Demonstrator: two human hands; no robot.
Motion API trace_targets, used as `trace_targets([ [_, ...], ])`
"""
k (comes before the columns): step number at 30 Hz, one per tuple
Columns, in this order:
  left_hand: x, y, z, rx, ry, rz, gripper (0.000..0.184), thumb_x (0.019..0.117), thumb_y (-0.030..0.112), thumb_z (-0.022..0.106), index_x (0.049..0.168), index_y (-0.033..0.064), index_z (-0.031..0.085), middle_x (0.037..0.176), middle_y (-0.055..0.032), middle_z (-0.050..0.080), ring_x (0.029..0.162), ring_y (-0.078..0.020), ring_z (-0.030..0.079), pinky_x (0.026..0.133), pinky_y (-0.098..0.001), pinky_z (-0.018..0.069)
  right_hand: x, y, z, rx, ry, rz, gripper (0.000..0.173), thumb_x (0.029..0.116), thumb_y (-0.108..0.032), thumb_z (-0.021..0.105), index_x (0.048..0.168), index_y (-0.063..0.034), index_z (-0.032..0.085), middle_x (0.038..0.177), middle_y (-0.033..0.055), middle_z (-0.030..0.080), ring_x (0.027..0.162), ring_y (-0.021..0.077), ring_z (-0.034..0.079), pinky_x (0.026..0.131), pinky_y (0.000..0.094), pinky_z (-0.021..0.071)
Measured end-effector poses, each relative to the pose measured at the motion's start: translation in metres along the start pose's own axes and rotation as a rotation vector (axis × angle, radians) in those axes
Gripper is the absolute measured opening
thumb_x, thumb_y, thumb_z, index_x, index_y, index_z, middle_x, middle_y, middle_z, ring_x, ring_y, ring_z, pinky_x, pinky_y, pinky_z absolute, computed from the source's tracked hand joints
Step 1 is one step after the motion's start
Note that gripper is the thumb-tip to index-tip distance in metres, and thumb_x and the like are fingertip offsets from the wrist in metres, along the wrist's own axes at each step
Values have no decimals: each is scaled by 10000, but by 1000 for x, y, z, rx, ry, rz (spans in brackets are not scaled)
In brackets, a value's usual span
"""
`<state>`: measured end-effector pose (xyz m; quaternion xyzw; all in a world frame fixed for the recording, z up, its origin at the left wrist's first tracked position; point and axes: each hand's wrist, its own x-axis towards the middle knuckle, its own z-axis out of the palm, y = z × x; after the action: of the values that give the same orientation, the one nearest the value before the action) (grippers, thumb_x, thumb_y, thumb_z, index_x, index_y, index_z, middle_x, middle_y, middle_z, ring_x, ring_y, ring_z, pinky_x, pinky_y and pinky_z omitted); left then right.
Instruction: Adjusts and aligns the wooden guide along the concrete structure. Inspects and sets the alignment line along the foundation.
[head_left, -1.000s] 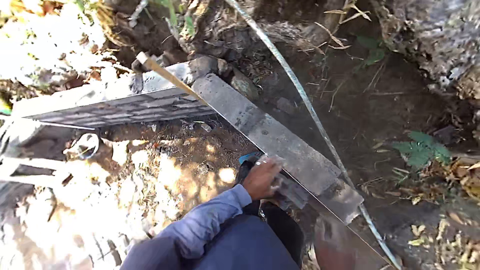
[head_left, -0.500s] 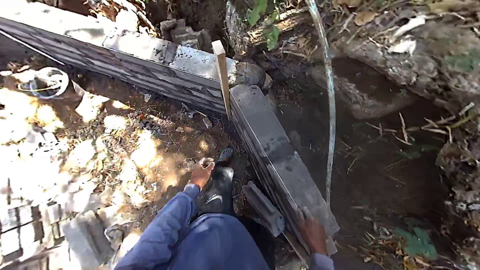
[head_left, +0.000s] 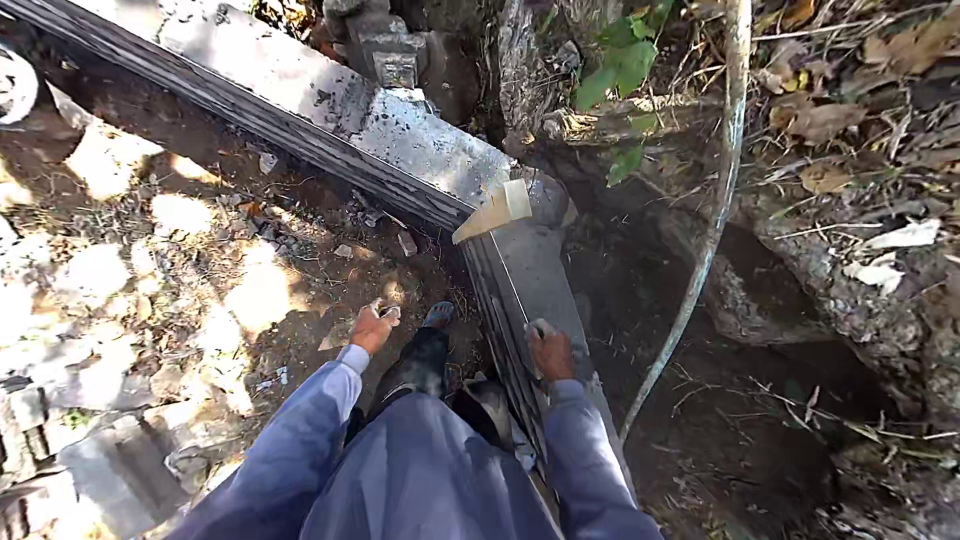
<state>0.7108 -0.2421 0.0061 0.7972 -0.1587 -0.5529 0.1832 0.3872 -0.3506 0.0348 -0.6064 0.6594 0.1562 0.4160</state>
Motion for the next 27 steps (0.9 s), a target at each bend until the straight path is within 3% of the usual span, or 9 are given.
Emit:
trace_targets([
  [2,11,18,-4,-50,12,-11,347,1060,184,551,1333,-26,588,1259,-224,646,1102,-285,671,995,-452,531,28,-23,-5,24,10,-29,351,1075,-281,518,1221,-18,699,1139,191,732,1099,323,702,1018,510,518],
  [6,45,46,9,-231,-7,20,298,1062,170,556,1293,-13,604,1153,-185,686,979,-243,692,906,-416,561,76,-54,-9,149,37,-85,276,1049,-195,565,1171,7,710,1072,171,741,994,259,729,959,444,565],
  [9,65,74,25,-351,-48,43,298,1071,200,545,1301,20,605,1147,-166,688,942,-228,692,869,-408,563,101,-74,-12,181,26,-95,251,1053,-158,562,1172,20,694,1058,174,740,958,239,732,935,416,570],
  [12,91,103,42,-476,-77,42,289,1070,188,548,1287,10,614,1112,-168,699,914,-220,702,818,-385,578,122,-89,-15,135,10,-43,269,1062,-184,558,1219,-4,681,1119,182,732,1037,271,718,997,445,540],
  [16,116,131,52,-501,-86,46,305,1061,203,561,1297,20,620,1136,-167,706,936,-222,707,838,-392,572,134,-110,-19,0,21,-36,324,1063,-226,570,1258,2,692,1212,206,714,1172,317,671,1093,465,469],
  [19,133,141,52,-549,-97,7,291,1055,190,571,1283,14,618,1155,-185,691,951,-235,698,834,-398,569,136,-116,-24,-188,-66,-85,406,1064,-200,557,1359,74,605,1408,293,587,1408,407,486,1218,502,311],
  [21,143,144,54,-542,-98,-21,283,1047,187,587,1269,17,629,1151,-177,689,958,-240,693,843,-411,567,132,-113,-28,-239,-131,-78,444,1071,-169,529,1410,118,533,1476,327,508,1463,430,407,1243,497,255],
  [24,155,153,54,-545,-98,-46,274,1027,186,623,1238,12,647,1122,-169,696,928,-228,693,824,-397,573,138,-104,-23,-160,-137,-74,458,1084,-162,487,1435,132,497,1490,332,492,1461,425,417,1243,486,275],
  [27,162,163,53,-522,-136,-83,263,1022,183,638,1215,6,655,1103,-165,691,889,-215,682,797,-377,571,150,-110,-17,144,-63,64,349,1058,-87,542,1366,73,582,1415,246,591,1361,312,538,1176,408,386],
])
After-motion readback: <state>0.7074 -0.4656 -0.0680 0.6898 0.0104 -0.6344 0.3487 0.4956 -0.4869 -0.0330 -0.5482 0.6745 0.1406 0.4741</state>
